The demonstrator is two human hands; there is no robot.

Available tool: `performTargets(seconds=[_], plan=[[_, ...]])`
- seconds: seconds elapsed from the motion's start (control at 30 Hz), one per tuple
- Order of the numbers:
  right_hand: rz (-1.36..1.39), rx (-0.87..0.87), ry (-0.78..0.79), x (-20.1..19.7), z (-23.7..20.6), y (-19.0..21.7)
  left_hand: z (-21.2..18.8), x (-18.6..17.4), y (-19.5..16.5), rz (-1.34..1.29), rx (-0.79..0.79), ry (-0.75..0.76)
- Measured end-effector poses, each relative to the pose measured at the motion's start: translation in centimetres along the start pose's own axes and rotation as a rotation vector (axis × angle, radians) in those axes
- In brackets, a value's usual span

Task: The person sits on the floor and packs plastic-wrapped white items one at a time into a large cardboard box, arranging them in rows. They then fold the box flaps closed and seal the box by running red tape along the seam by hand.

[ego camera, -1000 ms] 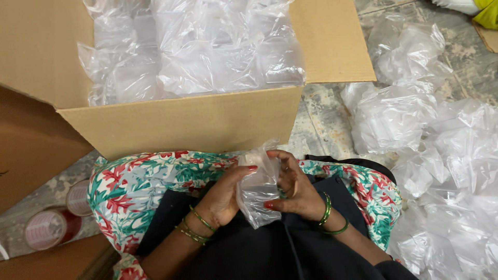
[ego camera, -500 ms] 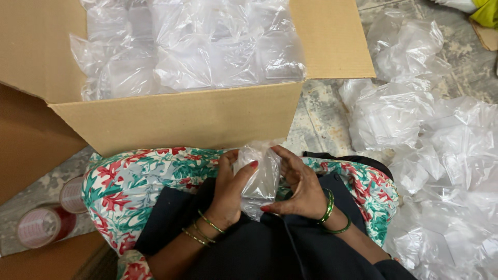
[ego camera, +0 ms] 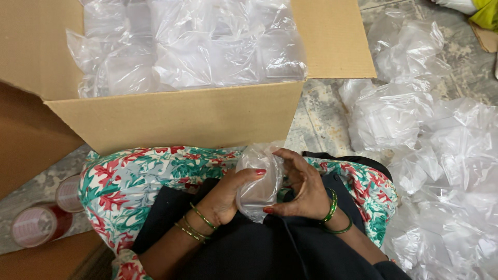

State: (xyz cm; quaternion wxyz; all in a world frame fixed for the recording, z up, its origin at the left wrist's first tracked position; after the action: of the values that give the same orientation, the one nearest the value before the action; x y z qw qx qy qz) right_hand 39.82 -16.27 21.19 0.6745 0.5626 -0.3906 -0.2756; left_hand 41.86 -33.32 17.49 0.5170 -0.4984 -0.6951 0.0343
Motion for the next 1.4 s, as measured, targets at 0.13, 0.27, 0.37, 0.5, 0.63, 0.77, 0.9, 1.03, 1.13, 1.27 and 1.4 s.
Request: performTargets(seconds=[0.13,0.27,0.37,0.5,0.63,0.77,0.9,1.03,1.13,1.27,1.4], plan=[[-0.039,-0.295,0.051,0.2,-0.2,-0.6,0.0,-0.1,-0.6,0.127,0.158,-0.088],[-0.136,-0.337,0.069,-0.1,-0.1,-0.6,-0.3,-0.1,-1.1,0.144,0.248,-0.126],[-0.173,-0.174,0.05,-0.7,0.1,-0.4,-0.3,0.0,-1.1,0.133,0.261,-0.107],[-0.217,-0.174,0.032,-0.6,0.1,0.1,-0.3,-0.4,-1.0,0.233,0.354,-0.222],[-0.28,-0.196,0.032,-0.2,0.0,-0.5,-0.5,-0.5,-0.6,0.212,0.456,-0.231],[-0.264,-0.165,0.05,-0.2,0.4,-1.4,-0.4,-1.0,-0.2,0.141,0.409,-0.226],[-0.356,-0.15,0.08,-0.1,0.9,-1.8,-0.2,-0.9,0.0,0.016,0.306,-0.158],[-0.26,-0.118,0.075,-0.4,0.9,-2.1,-0.2,-0.7,-0.1,0.064,0.254,-0.147],[-0.362,-0.198,0.079,-0.6,0.7,-1.9,-0.3,-1.1,-0.1,0.131,0.252,-0.255],[-0.156,-0.109,0.082,-0.9,0.7,-2.4,-0.3,-0.7,-0.3,0.121,0.287,-0.16],[-0.133,-0.106,0.1,-1.1,0.9,-1.5,-1.4,-0.3,-2.1,0.37,0.438,-0.139]])
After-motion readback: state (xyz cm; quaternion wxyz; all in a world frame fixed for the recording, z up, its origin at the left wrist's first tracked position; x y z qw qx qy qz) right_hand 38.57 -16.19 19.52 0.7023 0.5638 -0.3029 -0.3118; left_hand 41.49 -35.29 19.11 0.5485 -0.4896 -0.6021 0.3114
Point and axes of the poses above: each hand's wrist, its own z-axis towards the middle knuckle, its own x-axis out of the palm, y = z × x, the point moved 5 cm from there along z, towards the middle knuckle, and after that the axes turned 9 degrees about z, right-handed, at the moved point
